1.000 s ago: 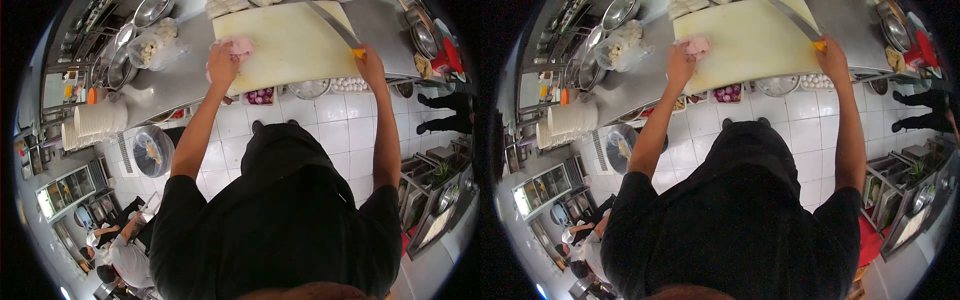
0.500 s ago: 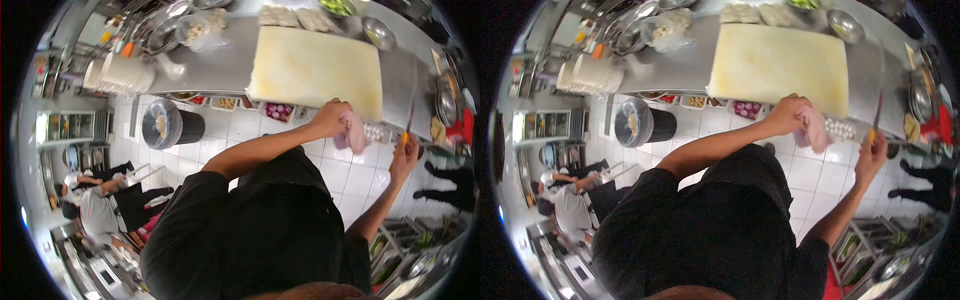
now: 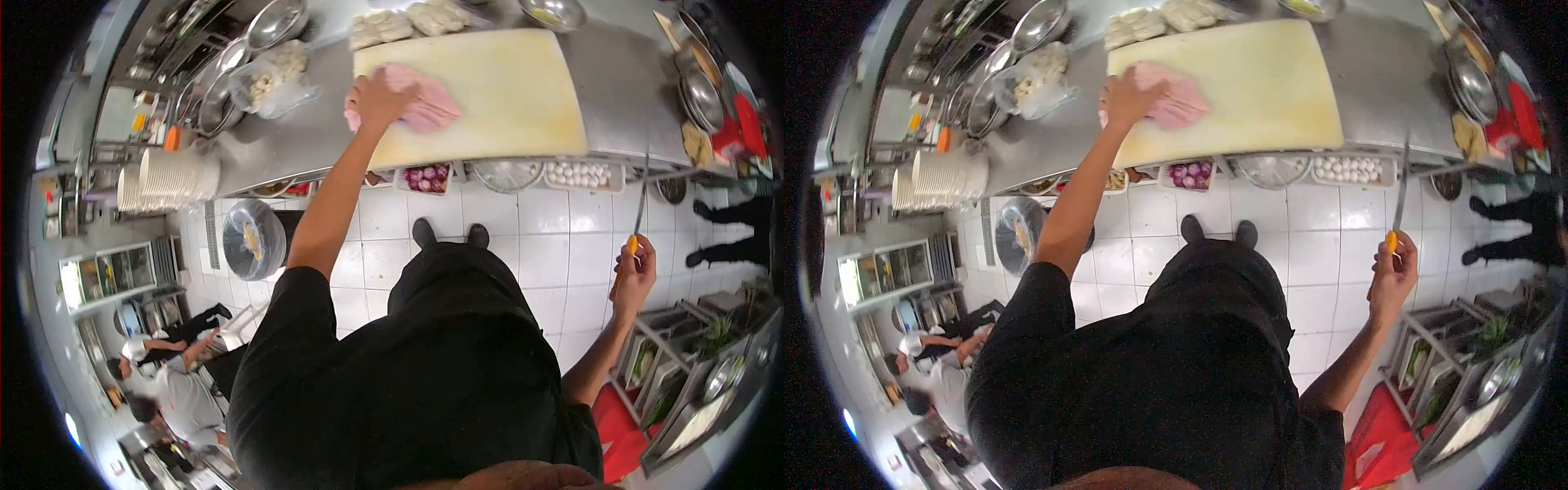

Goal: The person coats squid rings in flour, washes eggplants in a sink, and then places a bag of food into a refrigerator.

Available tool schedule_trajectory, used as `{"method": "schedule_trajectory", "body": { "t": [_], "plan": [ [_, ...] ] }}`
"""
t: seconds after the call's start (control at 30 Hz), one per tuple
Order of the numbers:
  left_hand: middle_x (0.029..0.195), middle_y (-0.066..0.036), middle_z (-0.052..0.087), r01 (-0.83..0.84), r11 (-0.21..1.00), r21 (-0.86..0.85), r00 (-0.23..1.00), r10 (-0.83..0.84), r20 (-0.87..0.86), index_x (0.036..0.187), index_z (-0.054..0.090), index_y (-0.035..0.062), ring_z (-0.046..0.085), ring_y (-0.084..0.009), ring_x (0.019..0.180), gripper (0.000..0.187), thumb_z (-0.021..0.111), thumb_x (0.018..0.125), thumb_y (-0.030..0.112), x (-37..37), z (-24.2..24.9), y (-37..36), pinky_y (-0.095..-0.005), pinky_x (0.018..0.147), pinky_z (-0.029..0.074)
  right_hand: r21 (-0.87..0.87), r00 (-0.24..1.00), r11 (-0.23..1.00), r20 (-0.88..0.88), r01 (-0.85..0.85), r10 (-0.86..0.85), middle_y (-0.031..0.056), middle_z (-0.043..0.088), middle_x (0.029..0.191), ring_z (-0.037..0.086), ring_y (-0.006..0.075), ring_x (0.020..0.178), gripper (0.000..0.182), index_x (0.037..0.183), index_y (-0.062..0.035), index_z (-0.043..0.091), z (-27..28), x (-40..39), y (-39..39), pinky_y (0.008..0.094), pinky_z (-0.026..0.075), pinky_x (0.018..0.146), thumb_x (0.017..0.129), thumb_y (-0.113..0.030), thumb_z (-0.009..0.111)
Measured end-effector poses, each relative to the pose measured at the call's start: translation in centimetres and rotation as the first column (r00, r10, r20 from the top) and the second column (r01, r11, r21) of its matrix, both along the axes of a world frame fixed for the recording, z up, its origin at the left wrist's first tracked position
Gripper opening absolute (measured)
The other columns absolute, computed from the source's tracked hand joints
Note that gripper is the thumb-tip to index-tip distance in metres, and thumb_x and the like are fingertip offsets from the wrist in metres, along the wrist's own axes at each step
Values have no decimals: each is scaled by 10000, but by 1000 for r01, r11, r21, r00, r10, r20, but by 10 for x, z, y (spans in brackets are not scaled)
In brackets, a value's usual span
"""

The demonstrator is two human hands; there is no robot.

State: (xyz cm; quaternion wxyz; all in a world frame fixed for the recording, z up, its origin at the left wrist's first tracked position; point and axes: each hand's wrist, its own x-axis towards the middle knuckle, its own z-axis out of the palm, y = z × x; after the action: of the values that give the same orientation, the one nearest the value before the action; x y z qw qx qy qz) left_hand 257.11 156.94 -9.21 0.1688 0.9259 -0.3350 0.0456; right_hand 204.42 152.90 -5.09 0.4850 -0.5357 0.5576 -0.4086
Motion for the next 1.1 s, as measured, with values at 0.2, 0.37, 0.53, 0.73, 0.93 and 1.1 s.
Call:
{"method": "schedule_trajectory", "body": {
  "t": [0.2, 0.37, 0.53, 0.73, 0.93, 1.1],
  "plan": [
    [1050, -209, 577, 192, 976, -107, 967, -169, 192, 945, 652, -7, 481, -364, 1008, 418, 728, 708, 329, -23, -34, -25, -459, 846, 390, 53, 996, 997, -75, 61, -57, -23, 548, 824, 499, 39, 657, 287, 1152, -28, 564, 0, -28, 33, 186, 393, 538, 869, -23, 615],
    [851, -190, 636, 340, 911, -236, 921, -373, -114, 861, 660, 7, 573, -322, 808, 321, 707, 713, 287, -91, -23, -39, -447, 752, 448, 48, 991, 990, -8, 132, -132, 1, 566, 849, 523, 57, 674, 278, 1138, -34, 579, -13, -37, 39, 194, 412, 560, 864, -50, 625],
    [800, -181, 633, 487, 771, -409, 516, -633, -577, 923, 675, 31, 616, -291, 849, 258, 693, 710, 176, -207, 17, -33, -389, 723, 499, 15, 999, 999, 16, 39, -39, 8, 572, 831, 533, 70, 689, 302, 1172, -22, 552, 7, 1, 12, 210, 428, 567, 878, -50, 609],
    [925, -158, 630, 368, 697, -615, 610, -680, -406, 980, 686, 58, 597, -283, 853, 292, 680, 730, 210, -194, 56, -62, -336, 776, 494, -67, 993, 998, 114, 11, -3, 11, 567, 831, 532, 72, 680, 305, 1187, -1, 528, 37, 23, 4, 212, 427, 559, 892, -48, 594],
    [1194, -137, 517, 509, 848, -146, 834, -528, -158, 1167, 631, 134, 416, -336, 1124, 517, 706, 734, 407, -167, 70, -145, -456, 885, 392, -38, 992, 994, 77, 105, -101, 2, 560, 827, 530, 67, 659, 287, 1129, 2, 555, 27, 11, 35, 195, 421, 534, 848, -9, 614],
    [1157, -135, 548, 634, 752, -181, 767, -641, 22, 1146, 653, 228, 466, -340, 1102, 424, 666, 761, 403, -171, -22, -170, -470, 853, 408, 36, 980, 981, 45, 192, -193, 14, 572, 833, 532, 78, 648, 291, 1132, -1, 554, 9, -12, 73, 204, 428, 539, 849, -24, 616]
  ]
}}
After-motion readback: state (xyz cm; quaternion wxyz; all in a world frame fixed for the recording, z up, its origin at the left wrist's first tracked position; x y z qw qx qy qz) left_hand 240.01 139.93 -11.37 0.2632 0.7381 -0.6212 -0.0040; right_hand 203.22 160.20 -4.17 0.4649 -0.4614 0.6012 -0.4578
